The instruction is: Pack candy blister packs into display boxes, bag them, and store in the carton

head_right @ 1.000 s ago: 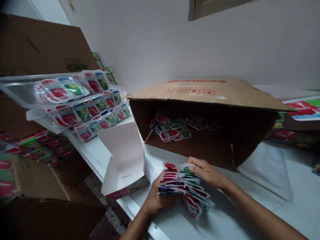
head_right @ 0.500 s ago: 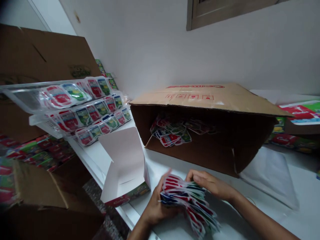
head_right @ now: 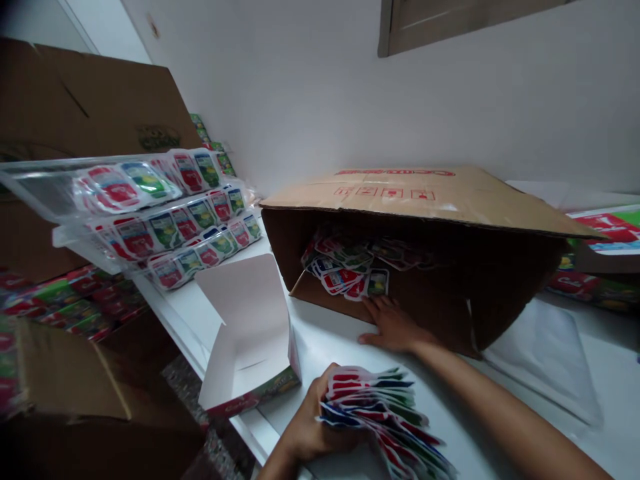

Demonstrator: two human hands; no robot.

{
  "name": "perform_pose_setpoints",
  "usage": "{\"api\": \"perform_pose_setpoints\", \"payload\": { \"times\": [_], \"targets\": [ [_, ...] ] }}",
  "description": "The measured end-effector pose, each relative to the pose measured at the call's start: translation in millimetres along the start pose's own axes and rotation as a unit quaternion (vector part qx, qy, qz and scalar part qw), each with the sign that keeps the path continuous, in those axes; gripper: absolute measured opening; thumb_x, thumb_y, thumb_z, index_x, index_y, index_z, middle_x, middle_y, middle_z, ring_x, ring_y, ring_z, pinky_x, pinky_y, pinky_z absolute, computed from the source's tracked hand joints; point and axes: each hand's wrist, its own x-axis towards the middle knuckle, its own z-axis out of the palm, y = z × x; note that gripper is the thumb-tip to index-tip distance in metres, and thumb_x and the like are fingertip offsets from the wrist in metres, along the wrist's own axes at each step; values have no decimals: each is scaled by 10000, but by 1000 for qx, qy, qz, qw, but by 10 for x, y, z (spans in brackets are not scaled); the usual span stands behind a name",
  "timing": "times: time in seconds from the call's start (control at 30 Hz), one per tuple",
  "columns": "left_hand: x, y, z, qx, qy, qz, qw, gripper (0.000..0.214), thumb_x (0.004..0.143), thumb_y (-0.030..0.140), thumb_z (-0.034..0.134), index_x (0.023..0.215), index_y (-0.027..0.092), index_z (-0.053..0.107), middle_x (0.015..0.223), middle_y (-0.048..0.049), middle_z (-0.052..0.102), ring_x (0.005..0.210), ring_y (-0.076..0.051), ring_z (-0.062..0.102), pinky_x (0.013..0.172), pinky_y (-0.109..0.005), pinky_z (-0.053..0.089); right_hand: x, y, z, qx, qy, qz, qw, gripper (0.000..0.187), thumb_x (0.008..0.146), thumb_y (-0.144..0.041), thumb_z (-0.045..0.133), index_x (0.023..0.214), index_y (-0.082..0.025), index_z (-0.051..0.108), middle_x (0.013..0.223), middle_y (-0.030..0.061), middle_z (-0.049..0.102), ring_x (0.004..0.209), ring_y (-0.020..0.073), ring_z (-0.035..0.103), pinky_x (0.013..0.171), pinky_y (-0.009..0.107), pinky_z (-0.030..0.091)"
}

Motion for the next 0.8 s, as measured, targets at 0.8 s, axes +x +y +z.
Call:
{"api": "perform_pose_setpoints", "payload": {
  "times": [0.8],
  "targets": [
    [-2,-50,-3,57,45,58,996,617,516,379,863,1028,154,601,1290,-138,535,1167,-331,532,991,-419,437,-858,-567,-846,313,-177,-109,927,464,965,-527,373,763,-166,584,627,-38,454,556,89,376,503,214,286]
  ]
}}
